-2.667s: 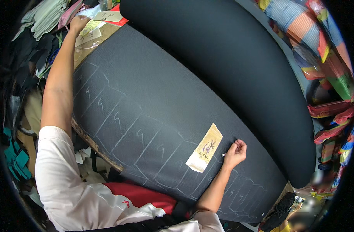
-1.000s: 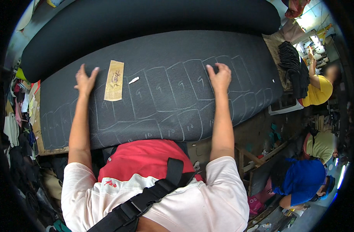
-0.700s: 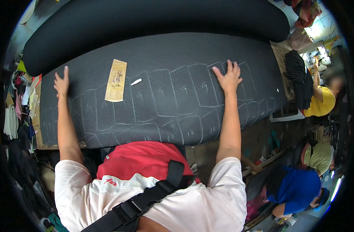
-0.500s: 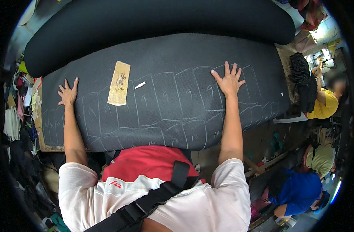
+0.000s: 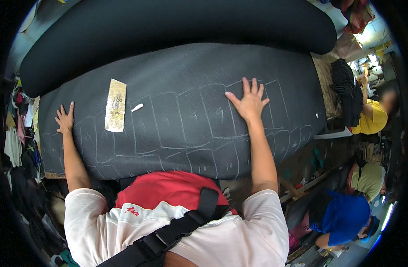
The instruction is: The person uses a small rectangular template and a white marking tool to draw outlines and symbols on a large roll of black fabric. They repeatedly position the template, trace its edges, and mark sections with numbers and symbols.
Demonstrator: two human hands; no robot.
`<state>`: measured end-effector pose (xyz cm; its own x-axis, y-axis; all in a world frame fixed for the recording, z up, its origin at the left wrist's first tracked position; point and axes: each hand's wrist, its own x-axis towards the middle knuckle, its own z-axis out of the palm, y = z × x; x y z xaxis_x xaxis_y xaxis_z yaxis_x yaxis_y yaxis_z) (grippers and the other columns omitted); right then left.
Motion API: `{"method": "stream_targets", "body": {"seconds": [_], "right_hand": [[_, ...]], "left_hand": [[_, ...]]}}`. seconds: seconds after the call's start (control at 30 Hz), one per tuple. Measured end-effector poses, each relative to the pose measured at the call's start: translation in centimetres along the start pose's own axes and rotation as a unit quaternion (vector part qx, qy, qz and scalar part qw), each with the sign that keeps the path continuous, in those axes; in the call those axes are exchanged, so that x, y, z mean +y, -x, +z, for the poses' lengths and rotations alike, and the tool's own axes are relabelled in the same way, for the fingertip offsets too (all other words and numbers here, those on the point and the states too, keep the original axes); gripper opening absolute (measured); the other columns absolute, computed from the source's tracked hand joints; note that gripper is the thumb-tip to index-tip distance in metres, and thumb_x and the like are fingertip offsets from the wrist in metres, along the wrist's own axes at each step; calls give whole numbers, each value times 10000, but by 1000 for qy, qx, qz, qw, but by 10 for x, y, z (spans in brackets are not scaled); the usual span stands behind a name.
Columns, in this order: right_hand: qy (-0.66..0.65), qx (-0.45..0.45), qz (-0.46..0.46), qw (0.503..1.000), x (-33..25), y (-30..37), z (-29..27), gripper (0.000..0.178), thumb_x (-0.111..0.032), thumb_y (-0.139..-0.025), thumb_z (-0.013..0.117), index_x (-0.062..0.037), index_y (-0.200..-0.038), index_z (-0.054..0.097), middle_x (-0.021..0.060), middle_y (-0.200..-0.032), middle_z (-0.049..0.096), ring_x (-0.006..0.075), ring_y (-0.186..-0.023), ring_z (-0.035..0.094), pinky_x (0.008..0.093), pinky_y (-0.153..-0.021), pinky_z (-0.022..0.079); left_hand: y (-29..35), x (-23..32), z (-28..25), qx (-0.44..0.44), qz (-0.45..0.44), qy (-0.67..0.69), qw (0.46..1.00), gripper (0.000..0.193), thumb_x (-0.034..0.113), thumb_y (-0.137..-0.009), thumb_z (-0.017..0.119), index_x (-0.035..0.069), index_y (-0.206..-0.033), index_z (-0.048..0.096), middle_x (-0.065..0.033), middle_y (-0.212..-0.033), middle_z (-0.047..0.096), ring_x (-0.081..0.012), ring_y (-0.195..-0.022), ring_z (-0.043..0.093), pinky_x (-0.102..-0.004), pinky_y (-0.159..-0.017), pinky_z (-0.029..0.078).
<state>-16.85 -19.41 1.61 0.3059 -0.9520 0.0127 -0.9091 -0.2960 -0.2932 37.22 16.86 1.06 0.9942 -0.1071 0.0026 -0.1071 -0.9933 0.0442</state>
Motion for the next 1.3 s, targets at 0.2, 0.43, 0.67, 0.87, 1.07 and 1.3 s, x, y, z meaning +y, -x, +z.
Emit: {"method": "stream_targets", "body": {"seconds": [0.2, 0.43, 0.67, 0.87, 1.07, 1.3], "right_hand": [[-538, 69, 129, 830, -1, -102, -43, 1073, -643, -710, 652, -57, -1451, 144, 303, -1430, 220, 445, -1256, 363, 629, -902, 384], [-811, -59, 162, 558, -65, -178, -42, 1251, -701, -642, 666, -86, -1446, -70, 304, -1460, -30, 531, -1326, 83, 662, -981, 270], [-800, -101, 122, 579, -69, -206, -23, 1240, -633, -663, 705, -17, -1433, -46, 301, -1458, 0, 536, -1318, 107, 642, -981, 297], [-807, -103, 101, 573, -85, -209, -8, 1220, -616, -663, 719, 16, -1432, 13, 298, -1456, 35, 547, -1292, 180, 626, -980, 314], [-542, -68, -8, 838, -167, -98, 8, 449, -412, -851, 622, -12, -1051, 587, 94, -835, 644, 175, -794, 650, 277, -668, 527], [-145, -14, -513, 846, -252, 76, 78, 297, -269, -752, 699, -19, -911, 669, 97, -976, 610, 216, -936, 548, 335, -793, 455]], "left_hand": [[21, -16, 6, 6, -8, -13, 1000, 856, 774, -774, 339, 260, -1451, 233, -64, -1526, 156, -345, -1397, 115, -679, -1024, 131], [16, -15, 0, 8, -4, -10, 1000, 846, 760, -776, 361, 257, -1447, 246, -75, -1523, 166, -342, -1396, 122, -692, -1011, 135], [-11, -13, -2, 10, -1, -11, 1000, 880, 782, -755, 361, 258, -1451, 236, -83, -1526, 153, -344, -1397, 119, -705, -995, 132], [-61, -9, 3, 49, 27, 7, 998, 908, 784, -740, 389, 248, -1454, 224, -94, -1526, 149, -334, -1398, 127, -711, -994, 122], [1, 18, -5, 181, 104, 123, 970, 781, 577, -829, 534, 27, -1360, 372, -239, -1370, 390, -374, -1292, 346, -608, -995, 286], [153, 82, -22, 0, 284, 126, 950, 844, 518, -624, 764, -72, -1183, 537, -238, -1084, 586, -349, -1037, 566, -407, -882, 458]]}}
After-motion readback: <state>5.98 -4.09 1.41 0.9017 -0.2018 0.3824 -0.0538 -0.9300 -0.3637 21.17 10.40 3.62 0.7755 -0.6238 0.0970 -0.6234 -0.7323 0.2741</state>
